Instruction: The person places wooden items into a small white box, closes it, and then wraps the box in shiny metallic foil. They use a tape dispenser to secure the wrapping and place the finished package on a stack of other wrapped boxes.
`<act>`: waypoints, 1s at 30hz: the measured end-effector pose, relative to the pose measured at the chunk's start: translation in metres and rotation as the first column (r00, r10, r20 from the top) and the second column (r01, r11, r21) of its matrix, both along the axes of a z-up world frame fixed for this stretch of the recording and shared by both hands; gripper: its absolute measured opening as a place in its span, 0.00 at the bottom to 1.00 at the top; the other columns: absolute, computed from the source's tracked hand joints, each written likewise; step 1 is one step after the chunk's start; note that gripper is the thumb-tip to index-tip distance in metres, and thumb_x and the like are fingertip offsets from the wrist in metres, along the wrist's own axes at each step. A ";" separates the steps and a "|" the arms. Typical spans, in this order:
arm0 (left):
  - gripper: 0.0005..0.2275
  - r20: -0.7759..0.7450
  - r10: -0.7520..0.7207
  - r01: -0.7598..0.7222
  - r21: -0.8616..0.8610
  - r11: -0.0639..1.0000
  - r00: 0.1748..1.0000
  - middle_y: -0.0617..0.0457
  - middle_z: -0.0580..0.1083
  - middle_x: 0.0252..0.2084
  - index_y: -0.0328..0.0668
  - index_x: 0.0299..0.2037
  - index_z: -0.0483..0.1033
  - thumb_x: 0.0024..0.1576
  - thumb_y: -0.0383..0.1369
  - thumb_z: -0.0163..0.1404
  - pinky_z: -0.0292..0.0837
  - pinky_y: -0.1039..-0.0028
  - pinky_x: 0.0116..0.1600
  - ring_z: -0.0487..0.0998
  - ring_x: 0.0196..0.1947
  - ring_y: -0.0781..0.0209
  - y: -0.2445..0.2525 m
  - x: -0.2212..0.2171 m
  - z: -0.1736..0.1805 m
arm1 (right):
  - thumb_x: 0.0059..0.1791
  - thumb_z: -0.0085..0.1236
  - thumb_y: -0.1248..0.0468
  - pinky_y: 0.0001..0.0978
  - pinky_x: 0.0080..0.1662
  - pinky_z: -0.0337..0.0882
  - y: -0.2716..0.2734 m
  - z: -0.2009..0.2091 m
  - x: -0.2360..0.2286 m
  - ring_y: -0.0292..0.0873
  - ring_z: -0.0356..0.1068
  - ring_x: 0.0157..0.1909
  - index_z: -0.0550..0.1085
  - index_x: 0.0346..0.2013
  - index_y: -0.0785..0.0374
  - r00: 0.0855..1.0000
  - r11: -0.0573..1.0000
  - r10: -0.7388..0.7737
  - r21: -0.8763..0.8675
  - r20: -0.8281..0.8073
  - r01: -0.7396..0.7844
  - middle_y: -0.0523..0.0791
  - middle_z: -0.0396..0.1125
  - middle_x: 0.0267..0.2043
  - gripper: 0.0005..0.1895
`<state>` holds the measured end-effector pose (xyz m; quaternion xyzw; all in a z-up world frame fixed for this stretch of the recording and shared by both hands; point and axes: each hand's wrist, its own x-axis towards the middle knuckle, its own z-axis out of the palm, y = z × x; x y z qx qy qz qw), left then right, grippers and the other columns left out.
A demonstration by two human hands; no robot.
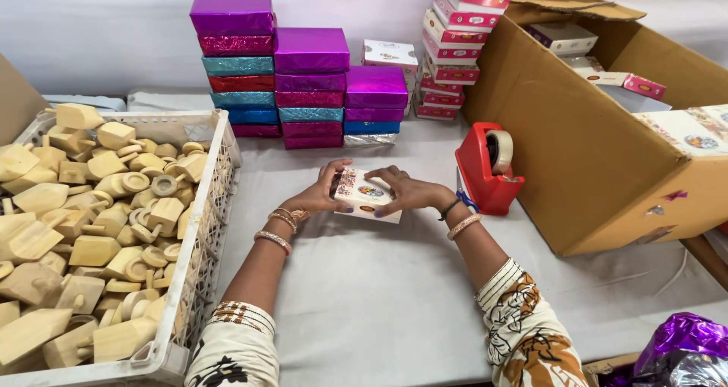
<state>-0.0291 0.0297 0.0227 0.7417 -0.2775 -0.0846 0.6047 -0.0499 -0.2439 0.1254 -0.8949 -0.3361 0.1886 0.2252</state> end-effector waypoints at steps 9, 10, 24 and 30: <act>0.59 -0.103 -0.054 0.034 -0.191 0.981 0.993 0.47 0.46 0.80 0.65 0.78 0.37 0.40 0.37 0.71 0.42 0.56 0.79 0.43 0.80 0.51 -0.006 -0.012 0.006 | 0.43 0.59 0.45 0.43 0.70 0.54 -0.016 -0.003 0.012 0.53 0.56 0.72 0.57 0.73 0.53 0.953 0.910 0.031 0.402 -0.302 0.098 0.54 0.57 0.68 0.45; 0.59 -0.101 -0.053 0.032 -0.191 0.981 0.993 0.47 0.46 0.80 0.65 0.78 0.37 0.40 0.37 0.71 0.42 0.56 0.79 0.43 0.80 0.51 -0.007 -0.014 0.009 | 0.43 0.59 0.45 0.43 0.70 0.54 -0.014 -0.002 0.010 0.53 0.56 0.72 0.57 0.73 0.53 0.953 0.911 0.032 0.402 -0.301 0.096 0.54 0.57 0.68 0.45; 0.59 -0.252 -0.118 0.115 -0.028 0.993 0.961 0.51 0.46 0.77 0.75 0.75 0.40 0.34 0.25 0.68 0.51 0.56 0.74 0.46 0.77 0.46 0.007 -0.033 0.048 | 0.44 0.59 0.51 0.38 0.67 0.55 -0.049 -0.028 0.051 0.51 0.53 0.70 0.55 0.73 0.55 0.911 0.749 0.019 0.609 -0.413 0.260 0.54 0.52 0.66 0.44; 0.46 -0.160 -0.103 0.148 0.300 0.942 0.982 0.51 0.50 0.76 0.67 0.70 0.56 0.38 0.33 0.67 0.55 0.56 0.74 0.49 0.75 0.46 0.020 -0.046 0.082 | 0.51 0.49 0.41 0.50 0.61 0.69 -0.091 -0.068 0.092 0.53 0.65 0.64 0.59 0.70 0.60 0.689 0.636 -0.023 0.521 -0.725 0.569 0.56 0.65 0.63 0.39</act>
